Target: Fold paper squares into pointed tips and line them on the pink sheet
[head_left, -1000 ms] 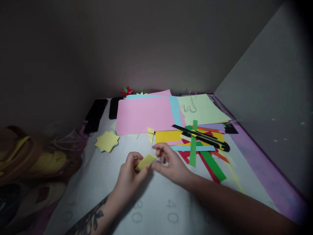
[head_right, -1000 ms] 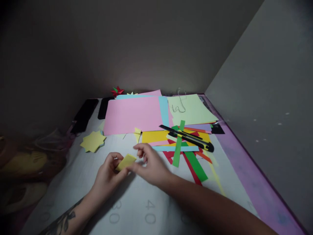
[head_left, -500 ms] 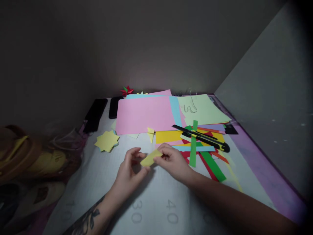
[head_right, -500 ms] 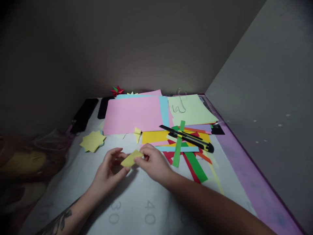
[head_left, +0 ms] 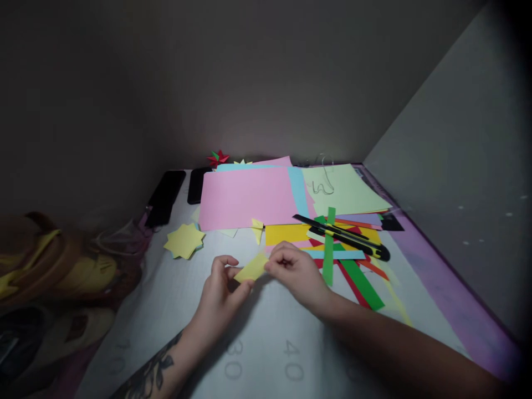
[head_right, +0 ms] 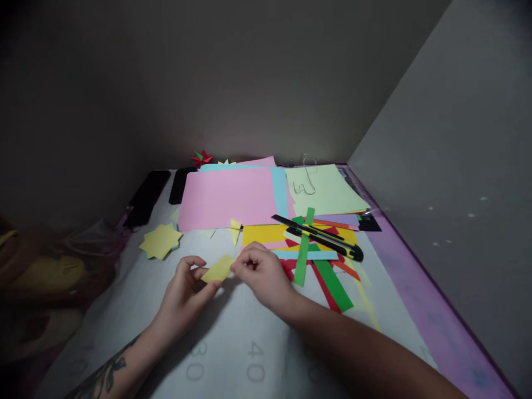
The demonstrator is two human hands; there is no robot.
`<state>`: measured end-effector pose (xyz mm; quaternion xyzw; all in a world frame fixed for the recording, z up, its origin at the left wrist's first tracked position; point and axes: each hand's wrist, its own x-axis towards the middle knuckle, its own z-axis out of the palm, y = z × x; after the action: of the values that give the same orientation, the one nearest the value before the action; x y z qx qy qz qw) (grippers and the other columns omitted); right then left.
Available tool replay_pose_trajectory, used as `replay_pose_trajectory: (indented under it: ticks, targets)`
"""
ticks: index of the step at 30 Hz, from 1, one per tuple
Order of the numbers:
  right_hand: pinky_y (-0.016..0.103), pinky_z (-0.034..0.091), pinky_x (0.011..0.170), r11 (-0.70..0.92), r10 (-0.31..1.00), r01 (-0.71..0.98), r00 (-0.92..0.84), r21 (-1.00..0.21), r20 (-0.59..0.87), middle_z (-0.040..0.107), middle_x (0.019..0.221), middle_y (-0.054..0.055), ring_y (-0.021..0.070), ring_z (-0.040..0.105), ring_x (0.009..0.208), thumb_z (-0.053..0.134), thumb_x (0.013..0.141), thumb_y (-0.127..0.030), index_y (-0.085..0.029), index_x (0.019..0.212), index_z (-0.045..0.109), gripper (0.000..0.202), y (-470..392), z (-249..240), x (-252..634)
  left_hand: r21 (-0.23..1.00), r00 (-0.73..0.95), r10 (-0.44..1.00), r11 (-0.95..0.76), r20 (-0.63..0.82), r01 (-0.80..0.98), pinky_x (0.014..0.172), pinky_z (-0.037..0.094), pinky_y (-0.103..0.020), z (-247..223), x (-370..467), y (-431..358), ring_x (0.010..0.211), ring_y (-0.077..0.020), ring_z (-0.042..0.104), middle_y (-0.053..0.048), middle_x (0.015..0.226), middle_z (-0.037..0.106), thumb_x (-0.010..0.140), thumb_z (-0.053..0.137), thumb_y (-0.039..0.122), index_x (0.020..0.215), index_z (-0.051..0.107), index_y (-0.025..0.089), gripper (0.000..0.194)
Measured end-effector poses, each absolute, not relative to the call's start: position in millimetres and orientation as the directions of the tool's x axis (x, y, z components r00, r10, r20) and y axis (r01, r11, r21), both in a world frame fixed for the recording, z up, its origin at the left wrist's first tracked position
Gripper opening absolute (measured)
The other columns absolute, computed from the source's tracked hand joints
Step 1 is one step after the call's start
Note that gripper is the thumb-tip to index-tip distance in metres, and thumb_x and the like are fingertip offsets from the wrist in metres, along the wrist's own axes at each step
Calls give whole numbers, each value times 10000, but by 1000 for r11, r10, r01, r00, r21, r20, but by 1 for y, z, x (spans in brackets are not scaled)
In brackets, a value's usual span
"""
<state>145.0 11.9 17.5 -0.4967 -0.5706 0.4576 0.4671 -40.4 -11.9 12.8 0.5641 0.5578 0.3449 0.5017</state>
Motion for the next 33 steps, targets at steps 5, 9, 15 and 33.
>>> replay_pose_trajectory:
  ticks: [5,9,15,33]
  targets:
    - [293,430,640,209,974,188,53,-960,222,546,778,21,169,536,749,615,811,-236,-213,686,610,127,16,26,156,939,101,987,83,-123,335,610,420,-239,9,-43,-10,658,-132,602,24,762,659,813,585,242,1006,342,232,310]
    - [319,470,714,320,947,243,-100,-916,305,534,951,52,197,544,903,618,814,-201,-245,803,677,75,8,24,153,920,120,990,17,-69,391,640,441,-255,7,-42,-11,684,-146,635,22,768,672,808,585,228,997,352,231,300]
    - [327,506,702,403,915,294,-155,-867,373,510,996,63,204,547,916,599,834,-190,-265,857,687,117,3,17,152,928,144,987,15,-74,373,646,463,-263,7,-45,-11,695,-151,646,25,765,674,815,580,227,1022,350,234,309]
    - [321,517,718,503,835,249,-388,-828,391,583,1051,89,211,587,960,626,807,-163,-235,912,584,134,1,19,156,926,127,990,11,-63,378,613,458,-254,11,-48,-10,657,-148,629,17,737,666,788,566,185,1022,397,219,291]
